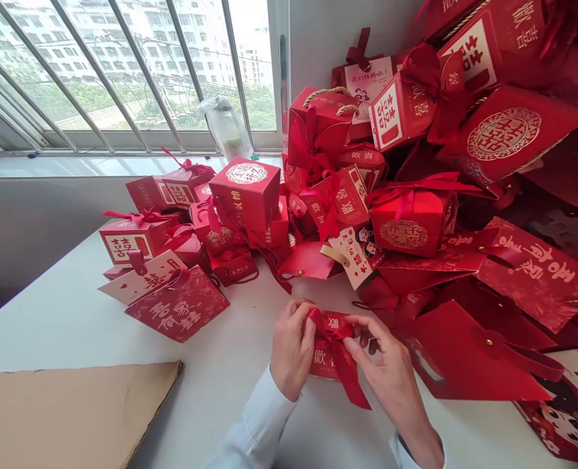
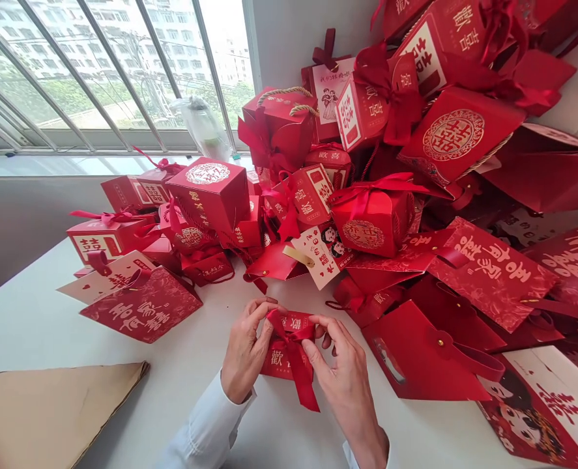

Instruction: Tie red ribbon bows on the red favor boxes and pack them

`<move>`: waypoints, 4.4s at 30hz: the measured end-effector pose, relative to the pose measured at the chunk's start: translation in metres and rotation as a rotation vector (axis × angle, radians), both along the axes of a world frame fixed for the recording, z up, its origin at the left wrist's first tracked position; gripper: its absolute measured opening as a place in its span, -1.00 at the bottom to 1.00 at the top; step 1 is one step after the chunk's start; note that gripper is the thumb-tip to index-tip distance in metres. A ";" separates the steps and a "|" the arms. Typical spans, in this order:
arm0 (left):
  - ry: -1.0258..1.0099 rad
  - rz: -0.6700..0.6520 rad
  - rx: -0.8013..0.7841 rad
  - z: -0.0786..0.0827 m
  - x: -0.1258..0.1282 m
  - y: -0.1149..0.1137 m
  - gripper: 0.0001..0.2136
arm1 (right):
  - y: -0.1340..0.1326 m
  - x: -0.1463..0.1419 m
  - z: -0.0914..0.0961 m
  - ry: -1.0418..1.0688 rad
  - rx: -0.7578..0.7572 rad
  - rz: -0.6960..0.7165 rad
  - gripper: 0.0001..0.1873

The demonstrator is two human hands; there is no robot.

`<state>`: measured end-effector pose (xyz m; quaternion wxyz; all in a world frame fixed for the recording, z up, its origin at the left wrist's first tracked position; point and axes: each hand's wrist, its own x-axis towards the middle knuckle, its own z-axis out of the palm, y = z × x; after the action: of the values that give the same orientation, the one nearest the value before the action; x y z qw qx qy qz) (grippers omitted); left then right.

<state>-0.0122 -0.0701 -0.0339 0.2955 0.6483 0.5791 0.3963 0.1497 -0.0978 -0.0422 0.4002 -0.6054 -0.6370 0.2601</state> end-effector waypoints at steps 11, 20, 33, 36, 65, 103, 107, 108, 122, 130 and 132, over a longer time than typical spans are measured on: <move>-0.070 0.046 0.014 -0.005 0.002 -0.008 -0.81 | 0.004 -0.023 -0.003 0.011 0.085 -0.119 -0.79; -0.073 0.105 0.046 -0.010 0.004 -0.009 -0.76 | 0.004 -0.024 -0.003 0.120 0.009 -0.154 -0.81; -0.075 0.113 0.032 -0.013 0.004 -0.008 -0.79 | 0.002 -0.027 -0.009 0.150 0.009 -0.188 -0.81; -0.075 0.102 0.049 -0.014 0.003 -0.008 -0.79 | 0.001 -0.028 -0.010 0.180 0.005 -0.214 -0.81; -0.135 0.107 0.046 -0.019 0.004 -0.009 -0.78 | -0.009 -0.028 -0.031 0.330 0.002 -0.295 -0.78; -0.367 -0.006 -0.433 -0.017 -0.035 -0.054 -0.68 | -0.020 -0.010 0.001 -0.201 0.524 -0.015 -0.83; -0.441 -0.053 -0.439 -0.014 -0.035 -0.053 -0.69 | -0.018 -0.020 -0.001 -0.301 0.509 0.069 -0.88; -0.442 -0.063 -0.422 -0.011 -0.035 -0.054 -0.70 | -0.019 -0.021 -0.003 -0.304 0.500 0.069 -0.90; -0.283 -0.062 -0.383 -0.003 -0.037 -0.064 -0.79 | -0.008 -0.021 0.009 -0.344 0.358 0.109 -0.88; -0.211 -0.095 -0.381 0.004 -0.038 -0.064 -0.85 | -0.009 -0.030 -0.005 -0.278 0.269 -0.009 -0.83; -0.185 -0.114 -0.386 0.007 -0.042 -0.063 -0.84 | -0.010 -0.027 -0.001 -0.225 0.257 -0.013 -0.80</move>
<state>-0.0537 -0.1330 -0.0271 0.4879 0.5724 0.5769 0.3185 0.1226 -0.1077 -0.0430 0.4020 -0.5788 -0.7017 0.1044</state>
